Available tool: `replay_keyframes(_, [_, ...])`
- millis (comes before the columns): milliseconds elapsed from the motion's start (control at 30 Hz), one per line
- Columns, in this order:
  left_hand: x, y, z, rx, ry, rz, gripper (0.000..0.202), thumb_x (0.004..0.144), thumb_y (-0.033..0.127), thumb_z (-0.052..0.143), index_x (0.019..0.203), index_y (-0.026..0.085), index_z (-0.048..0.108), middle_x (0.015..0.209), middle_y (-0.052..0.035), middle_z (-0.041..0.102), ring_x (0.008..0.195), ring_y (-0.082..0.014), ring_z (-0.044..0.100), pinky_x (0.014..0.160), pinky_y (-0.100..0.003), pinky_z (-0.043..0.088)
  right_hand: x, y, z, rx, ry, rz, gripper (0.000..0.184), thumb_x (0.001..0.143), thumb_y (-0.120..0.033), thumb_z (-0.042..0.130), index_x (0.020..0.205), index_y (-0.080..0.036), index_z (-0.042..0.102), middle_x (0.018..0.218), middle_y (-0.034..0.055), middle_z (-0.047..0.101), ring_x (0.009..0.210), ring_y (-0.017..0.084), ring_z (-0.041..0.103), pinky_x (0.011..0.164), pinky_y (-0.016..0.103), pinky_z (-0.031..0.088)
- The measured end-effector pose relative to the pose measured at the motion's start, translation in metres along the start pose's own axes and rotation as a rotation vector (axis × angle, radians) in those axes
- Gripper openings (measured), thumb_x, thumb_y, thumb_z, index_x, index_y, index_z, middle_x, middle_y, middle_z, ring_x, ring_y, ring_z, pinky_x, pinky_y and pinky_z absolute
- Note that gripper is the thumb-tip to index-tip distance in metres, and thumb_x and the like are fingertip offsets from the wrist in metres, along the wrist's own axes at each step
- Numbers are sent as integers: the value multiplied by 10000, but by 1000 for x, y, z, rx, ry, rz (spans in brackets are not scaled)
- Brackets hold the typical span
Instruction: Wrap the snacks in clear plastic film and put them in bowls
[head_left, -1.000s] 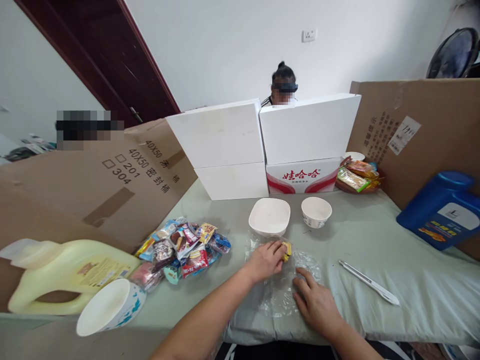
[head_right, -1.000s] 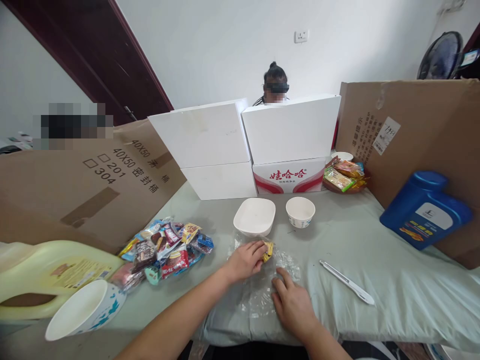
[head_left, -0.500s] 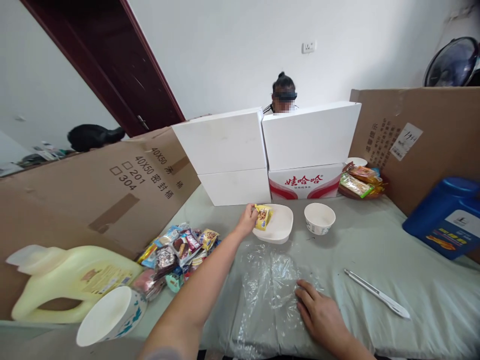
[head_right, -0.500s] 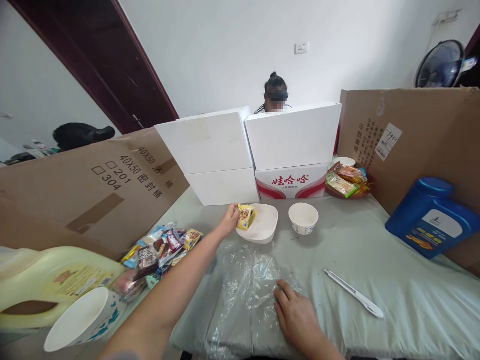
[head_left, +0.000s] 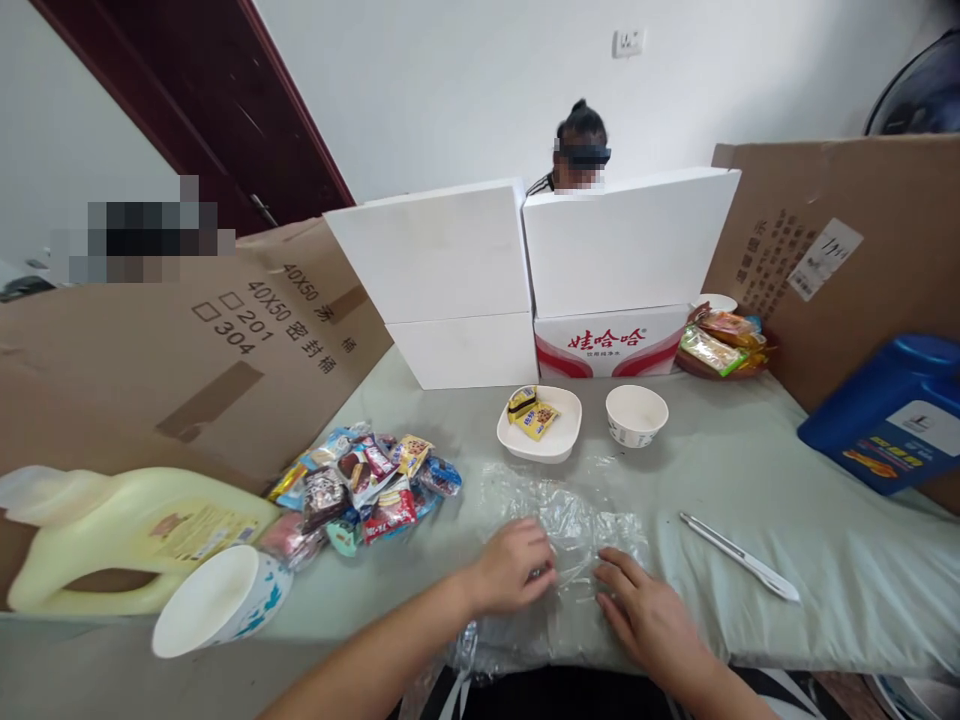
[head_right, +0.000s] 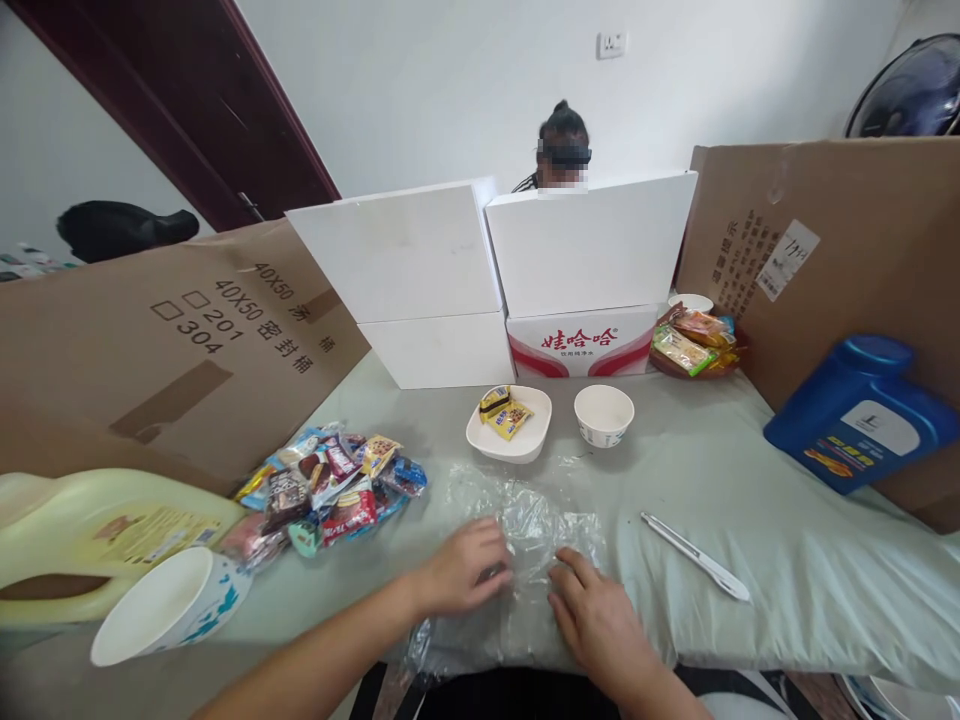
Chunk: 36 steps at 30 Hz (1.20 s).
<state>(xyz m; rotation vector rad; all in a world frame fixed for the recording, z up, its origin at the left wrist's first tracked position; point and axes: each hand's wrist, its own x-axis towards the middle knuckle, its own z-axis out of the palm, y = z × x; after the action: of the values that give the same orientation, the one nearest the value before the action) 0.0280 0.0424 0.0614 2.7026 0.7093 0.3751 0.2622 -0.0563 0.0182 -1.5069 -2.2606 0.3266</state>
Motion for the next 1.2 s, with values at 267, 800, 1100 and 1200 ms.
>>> replay_keyframes(267, [-126, -3, 19, 156, -2, 23, 793, 690, 635, 719, 1325, 232, 466, 1400, -147, 462, 1337, -381, 350, 1061, -567, 338, -51, 23, -17, -111, -93, -123, 523, 768, -374, 710, 1256, -273, 552, 1270, 80, 595, 1161, 297, 534, 981, 463, 427])
replay_keyframes(800, [-98, 7, 3, -594, 363, -726, 310, 947, 443, 430, 814, 193, 558, 656, 8, 622, 570, -143, 599, 593, -243, 471, -34, 15, -50, 586, -183, 290, 172, 920, -312, 421, 919, -221, 567, 798, 20, 660, 750, 155, 641, 704, 295, 508])
replay_keyframes(1100, [-38, -31, 19, 219, 304, -928, 159, 922, 264, 481, 905, 204, 627, 807, -38, 716, 697, -187, 655, 623, -257, 414, 29, 32, -1, 126, 187, 546, 327, 888, -260, 377, 1176, -187, 514, 813, 41, 697, 680, 192, 668, 588, 295, 457])
replay_keyframes(1200, [-36, -34, 29, 331, 232, -920, 192, 944, 278, 465, 893, 194, 631, 794, -57, 709, 706, -200, 662, 614, -258, 415, 26, 32, 8, -137, 232, 492, 350, 928, -250, 342, 1222, -157, 508, 922, 100, 717, 730, 215, 684, 581, 304, 449])
